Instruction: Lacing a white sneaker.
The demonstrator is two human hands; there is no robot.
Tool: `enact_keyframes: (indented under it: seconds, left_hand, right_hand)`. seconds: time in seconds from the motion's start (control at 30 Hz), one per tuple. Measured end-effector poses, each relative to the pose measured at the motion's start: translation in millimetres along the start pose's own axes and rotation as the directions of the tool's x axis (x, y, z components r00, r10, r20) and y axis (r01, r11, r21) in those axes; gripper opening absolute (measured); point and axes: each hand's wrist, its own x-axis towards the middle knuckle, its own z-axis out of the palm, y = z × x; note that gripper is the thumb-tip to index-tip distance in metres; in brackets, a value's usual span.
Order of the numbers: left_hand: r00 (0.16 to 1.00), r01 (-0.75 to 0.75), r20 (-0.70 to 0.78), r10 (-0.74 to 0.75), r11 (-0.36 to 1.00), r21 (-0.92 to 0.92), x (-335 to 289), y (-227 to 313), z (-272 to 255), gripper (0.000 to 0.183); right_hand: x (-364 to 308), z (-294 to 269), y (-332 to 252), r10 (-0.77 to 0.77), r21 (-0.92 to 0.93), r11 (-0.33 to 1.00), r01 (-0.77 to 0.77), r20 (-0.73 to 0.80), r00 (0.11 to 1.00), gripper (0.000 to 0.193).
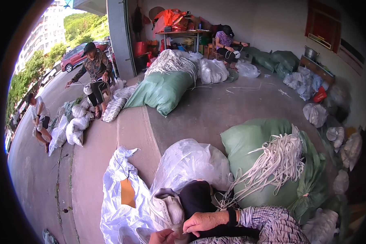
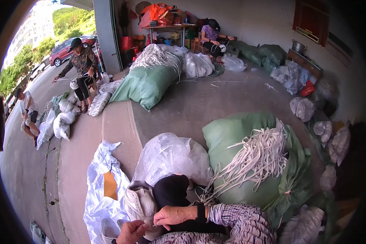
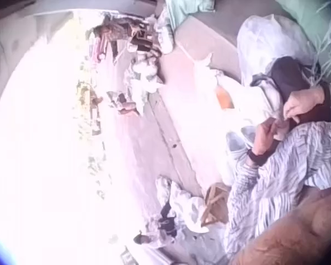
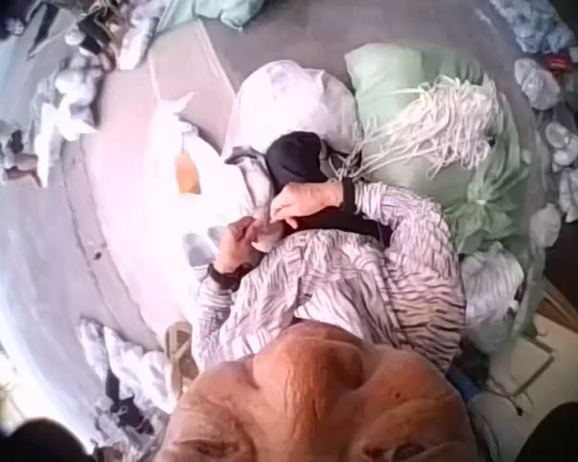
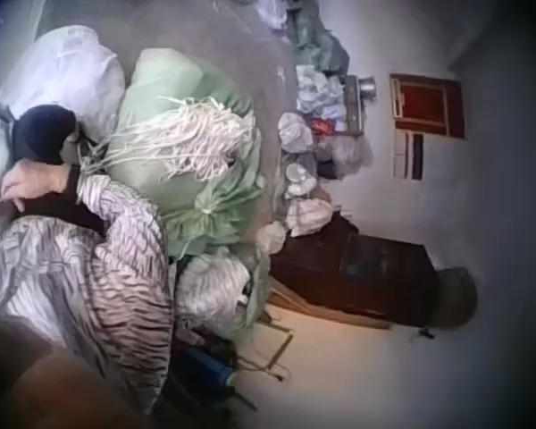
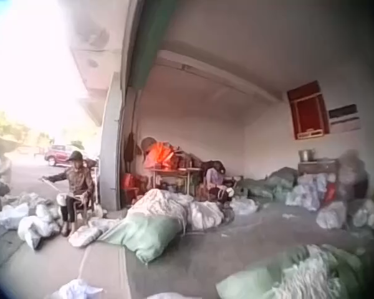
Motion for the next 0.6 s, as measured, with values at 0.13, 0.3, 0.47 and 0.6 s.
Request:
enact_keyframes:
  seconds: [0.13, 0.3, 0.47, 0.6]
  left_hand:
    - [0.891, -0.145, -0.432, 0.143, 0.989, 0.03, 12, -1, -6, 0.014]
    - [0.891, -0.18, -0.278, 0.359, 0.841, 0.51, 52, -25, -24, 0.063]
    - [0.901, -0.213, -0.236, 0.364, 0.845, 0.491, 62, -39, -12, 0.077]
    - [0.892, -0.227, -0.247, 0.378, 0.849, 0.477, 60, -40, -10, 0.076]
  right_hand:
    - [-8, -4, 2, 0.079, -0.097, 0.991, -0.094, -0.144, 0.986, 0.016]
    - [14, -23, 4, -0.087, -0.173, 0.985, 0.014, -0.425, 0.901, 0.01]
    - [52, -33, 8, -0.351, -0.582, 0.809, 0.084, -0.363, 0.863, 0.013]
    - [61, -50, 15, -0.194, -0.542, 0.84, 0.022, -0.263, 0.945, 0.012]
